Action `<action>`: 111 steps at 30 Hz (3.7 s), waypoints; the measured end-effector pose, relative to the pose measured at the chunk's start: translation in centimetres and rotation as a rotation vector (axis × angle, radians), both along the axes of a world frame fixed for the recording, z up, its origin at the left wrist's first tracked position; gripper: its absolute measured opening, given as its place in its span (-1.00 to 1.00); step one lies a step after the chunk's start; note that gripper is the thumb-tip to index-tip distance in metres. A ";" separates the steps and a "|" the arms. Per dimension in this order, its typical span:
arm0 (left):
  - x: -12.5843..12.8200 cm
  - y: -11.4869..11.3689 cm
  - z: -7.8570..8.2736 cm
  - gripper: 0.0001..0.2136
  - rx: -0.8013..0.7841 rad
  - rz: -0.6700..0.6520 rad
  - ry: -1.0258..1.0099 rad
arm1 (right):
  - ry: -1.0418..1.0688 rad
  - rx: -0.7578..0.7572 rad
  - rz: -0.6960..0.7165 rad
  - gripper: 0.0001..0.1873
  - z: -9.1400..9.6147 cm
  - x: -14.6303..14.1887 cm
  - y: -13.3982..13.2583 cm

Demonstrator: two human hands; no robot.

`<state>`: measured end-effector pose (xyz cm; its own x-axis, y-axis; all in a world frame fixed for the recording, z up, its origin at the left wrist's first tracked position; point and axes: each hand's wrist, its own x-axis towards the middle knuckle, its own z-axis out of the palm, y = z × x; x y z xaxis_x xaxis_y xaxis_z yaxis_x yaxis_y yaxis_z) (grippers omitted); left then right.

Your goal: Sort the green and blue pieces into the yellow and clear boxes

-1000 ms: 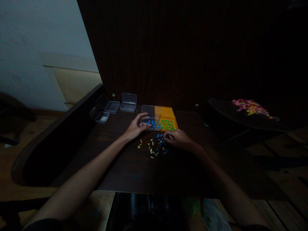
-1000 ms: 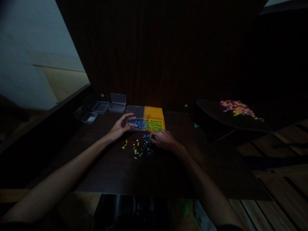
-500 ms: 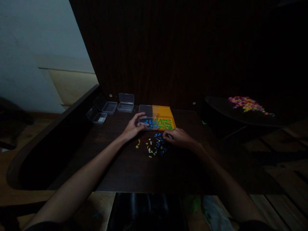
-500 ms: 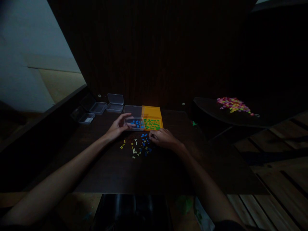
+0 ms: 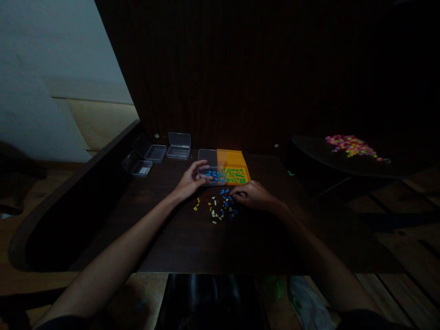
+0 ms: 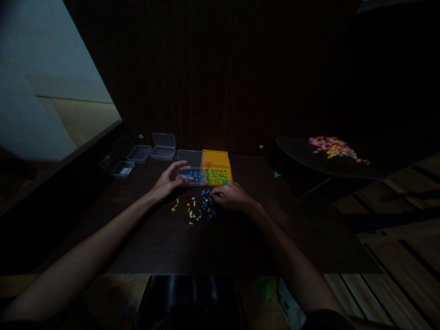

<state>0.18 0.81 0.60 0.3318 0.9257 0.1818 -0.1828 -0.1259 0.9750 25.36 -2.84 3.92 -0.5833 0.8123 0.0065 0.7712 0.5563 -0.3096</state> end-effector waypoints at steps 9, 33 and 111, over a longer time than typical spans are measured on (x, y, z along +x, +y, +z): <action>0.0 -0.2 0.4 -0.43 0.012 0.011 0.025 | -0.124 0.038 -0.012 -0.57 -0.3 -0.1 0.1; 0.1 -0.4 0.6 -0.42 -0.021 0.020 -0.003 | -0.084 0.016 -0.129 -0.72 -0.3 0.1 0.4; 0.4 -0.6 0.7 -0.39 -0.044 -0.055 -0.048 | 0.042 0.130 -0.070 -0.75 2.4 0.3 1.2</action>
<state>0.54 0.18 1.26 0.3745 0.9137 0.1578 -0.2345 -0.0713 0.9695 25.62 -1.64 6.28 -0.5223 0.8417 0.1373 0.7974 0.5390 -0.2713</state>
